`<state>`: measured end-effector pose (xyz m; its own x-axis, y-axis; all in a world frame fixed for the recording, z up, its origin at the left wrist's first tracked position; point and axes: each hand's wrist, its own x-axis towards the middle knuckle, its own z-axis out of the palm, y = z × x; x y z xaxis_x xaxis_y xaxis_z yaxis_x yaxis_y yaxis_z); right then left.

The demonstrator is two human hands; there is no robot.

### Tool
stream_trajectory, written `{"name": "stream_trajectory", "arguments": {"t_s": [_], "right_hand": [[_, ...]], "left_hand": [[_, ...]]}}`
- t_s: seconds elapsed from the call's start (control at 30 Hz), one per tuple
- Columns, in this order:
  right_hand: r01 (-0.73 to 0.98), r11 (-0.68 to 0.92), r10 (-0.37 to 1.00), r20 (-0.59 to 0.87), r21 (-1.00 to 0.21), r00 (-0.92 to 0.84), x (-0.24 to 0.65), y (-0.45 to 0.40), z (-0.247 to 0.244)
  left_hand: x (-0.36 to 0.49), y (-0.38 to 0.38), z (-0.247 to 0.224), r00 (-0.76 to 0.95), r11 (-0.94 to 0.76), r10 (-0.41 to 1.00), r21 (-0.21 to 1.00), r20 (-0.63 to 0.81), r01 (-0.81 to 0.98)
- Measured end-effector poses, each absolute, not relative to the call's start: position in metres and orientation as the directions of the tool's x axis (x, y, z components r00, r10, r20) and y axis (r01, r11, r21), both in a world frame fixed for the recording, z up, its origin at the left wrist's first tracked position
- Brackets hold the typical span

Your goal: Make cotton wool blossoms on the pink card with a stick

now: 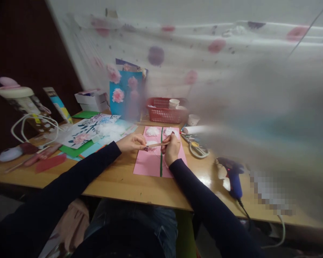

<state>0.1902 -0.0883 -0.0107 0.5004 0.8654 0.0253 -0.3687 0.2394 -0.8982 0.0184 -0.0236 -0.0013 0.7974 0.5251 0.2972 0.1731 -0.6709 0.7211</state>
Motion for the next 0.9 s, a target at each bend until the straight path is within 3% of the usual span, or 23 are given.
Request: {"name": "stream_trajectory", "arguments": {"t_s": [0.3, 0.43, 0.53, 0.63, 0.73, 0.9], "right_hand": [[-0.465, 0.252, 0.848, -0.038, -0.849, 0.529, 0.185, -0.091, -0.006], [-0.496, 0.304, 0.727, -0.138, -0.813, 0.673, 0.216, -0.085, 0.002], [-0.436, 0.332, 0.683, -0.106, -0.836, 0.723, 0.237, -0.079, 0.004], [-0.383, 0.325, 0.773, 0.009, -0.865, 0.635, 0.234, -0.076, -0.003], [-0.265, 0.301, 0.887, 0.167, -0.916, 0.43, 0.215, -0.081, -0.012], [-0.216, 0.183, 0.98, 0.161, -0.959, 0.116, 0.199, -0.091, -0.015]], "left_hand": [[0.012, -0.022, 0.007, 0.805, -0.62, 0.544, 0.76, 0.237, 0.195], [-0.009, -0.009, 0.003, 0.712, -0.512, 0.67, 0.825, 0.209, 0.24], [-0.017, -0.004, -0.001, 0.598, -0.383, 0.77, 0.911, 0.221, 0.157], [-0.007, -0.012, -0.001, 0.578, -0.271, 0.779, 0.962, 0.242, -0.038], [0.01, -0.028, 0.003, 0.579, -0.135, 0.78, 0.968, 0.236, -0.212], [0.016, -0.04, 0.008, 0.541, 0.152, 0.838, 0.925, 0.066, -0.349]]}}
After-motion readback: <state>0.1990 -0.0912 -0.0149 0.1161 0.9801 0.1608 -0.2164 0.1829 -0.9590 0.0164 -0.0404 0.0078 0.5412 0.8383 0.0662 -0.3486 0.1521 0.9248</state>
